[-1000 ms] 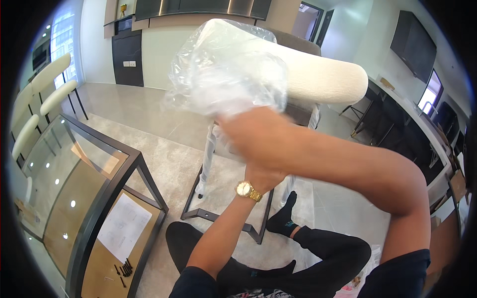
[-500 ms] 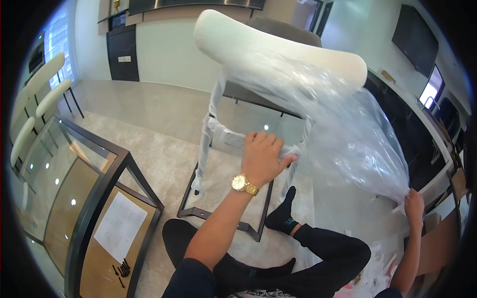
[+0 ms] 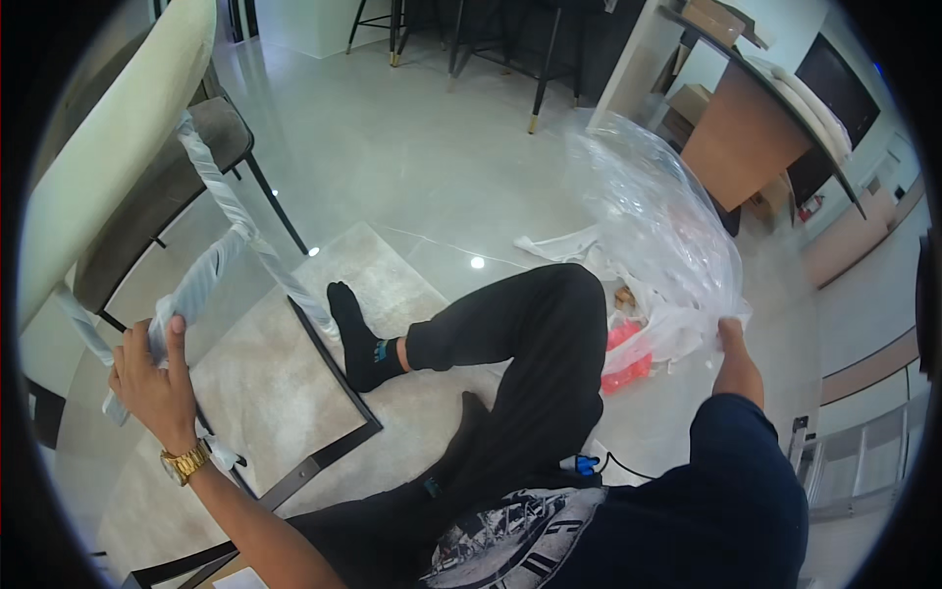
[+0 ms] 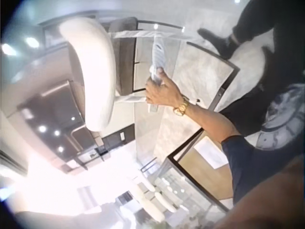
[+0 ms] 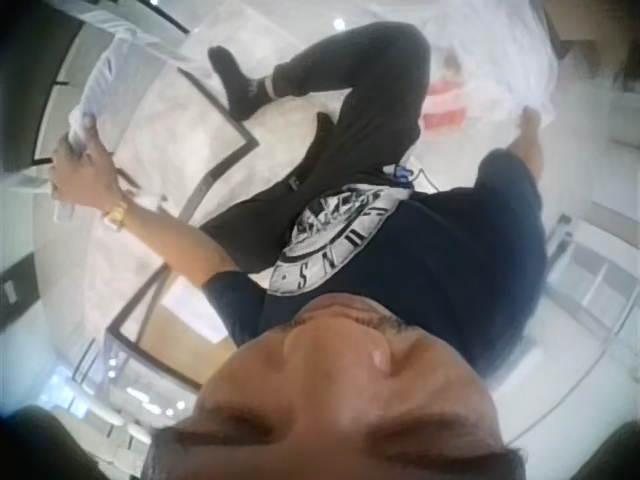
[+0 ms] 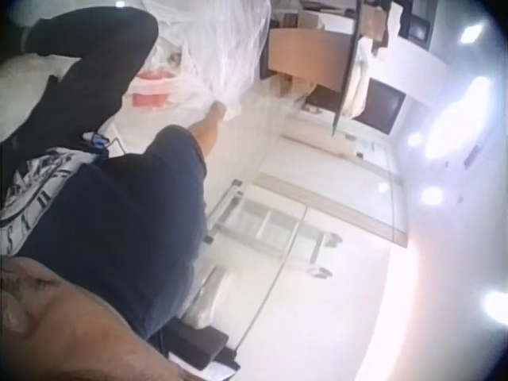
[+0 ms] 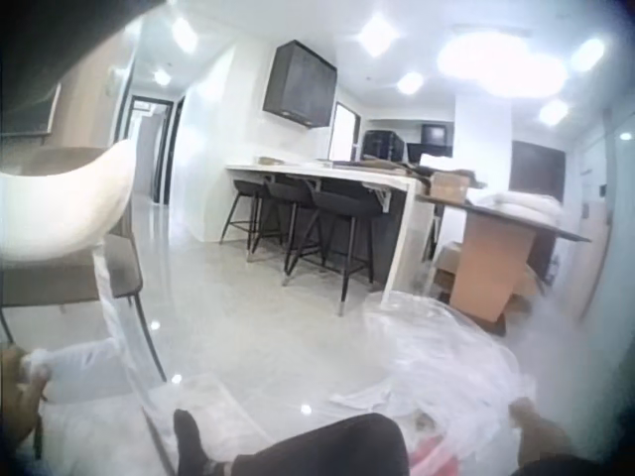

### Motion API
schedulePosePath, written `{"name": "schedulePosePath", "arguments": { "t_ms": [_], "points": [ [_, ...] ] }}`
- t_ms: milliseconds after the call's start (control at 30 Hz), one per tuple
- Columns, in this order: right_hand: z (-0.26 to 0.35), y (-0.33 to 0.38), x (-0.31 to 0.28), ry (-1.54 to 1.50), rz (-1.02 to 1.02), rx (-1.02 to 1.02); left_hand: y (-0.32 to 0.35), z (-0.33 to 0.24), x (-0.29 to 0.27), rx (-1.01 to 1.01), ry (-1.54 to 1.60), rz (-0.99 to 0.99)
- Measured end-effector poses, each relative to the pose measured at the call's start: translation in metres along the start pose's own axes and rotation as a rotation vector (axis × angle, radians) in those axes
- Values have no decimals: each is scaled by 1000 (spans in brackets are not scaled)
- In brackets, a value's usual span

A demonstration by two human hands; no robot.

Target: The person unwraps the protective covering from the metal legs of a chair and then fits the leg assembly onto the bottom of a chair seat.

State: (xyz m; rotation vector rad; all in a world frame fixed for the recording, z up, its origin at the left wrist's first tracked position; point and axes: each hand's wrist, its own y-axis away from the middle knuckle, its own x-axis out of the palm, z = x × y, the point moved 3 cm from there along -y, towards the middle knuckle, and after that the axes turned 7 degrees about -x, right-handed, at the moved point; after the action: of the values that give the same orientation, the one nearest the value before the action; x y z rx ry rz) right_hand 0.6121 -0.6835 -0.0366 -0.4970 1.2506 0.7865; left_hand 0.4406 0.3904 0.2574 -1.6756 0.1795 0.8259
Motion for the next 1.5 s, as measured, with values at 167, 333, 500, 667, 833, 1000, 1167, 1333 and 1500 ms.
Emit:
{"name": "schedulePosePath", "arguments": {
  "t_ms": [167,333,500,667,833,1000,1167,1333,1500],
  "points": [
    [6,64,36,460,319,-21,-2,10,11,-46,121,6],
    [191,54,-4,509,79,-322,-7,10,1,-20,139,-34],
    [476,164,-63,-86,-65,-1152,-13,27,12,-51,138,-46],
    [630,348,-82,-322,154,-1520,-27,27,31,-63,98,18],
    [696,490,-44,-492,533,-1675,-9,23,17,-71,181,-17],
    [754,544,-2,-708,639,-1730,15,5,-19,-100,138,28],
    [839,564,-12,-1175,502,-1579,41,-11,-47,-91,134,8],
    [891,597,-74,-1141,504,-1685,58,-16,-51,-123,125,58],
    [889,599,-56,-1346,295,-1744,64,-18,-55,-121,117,50]
  ]
}}
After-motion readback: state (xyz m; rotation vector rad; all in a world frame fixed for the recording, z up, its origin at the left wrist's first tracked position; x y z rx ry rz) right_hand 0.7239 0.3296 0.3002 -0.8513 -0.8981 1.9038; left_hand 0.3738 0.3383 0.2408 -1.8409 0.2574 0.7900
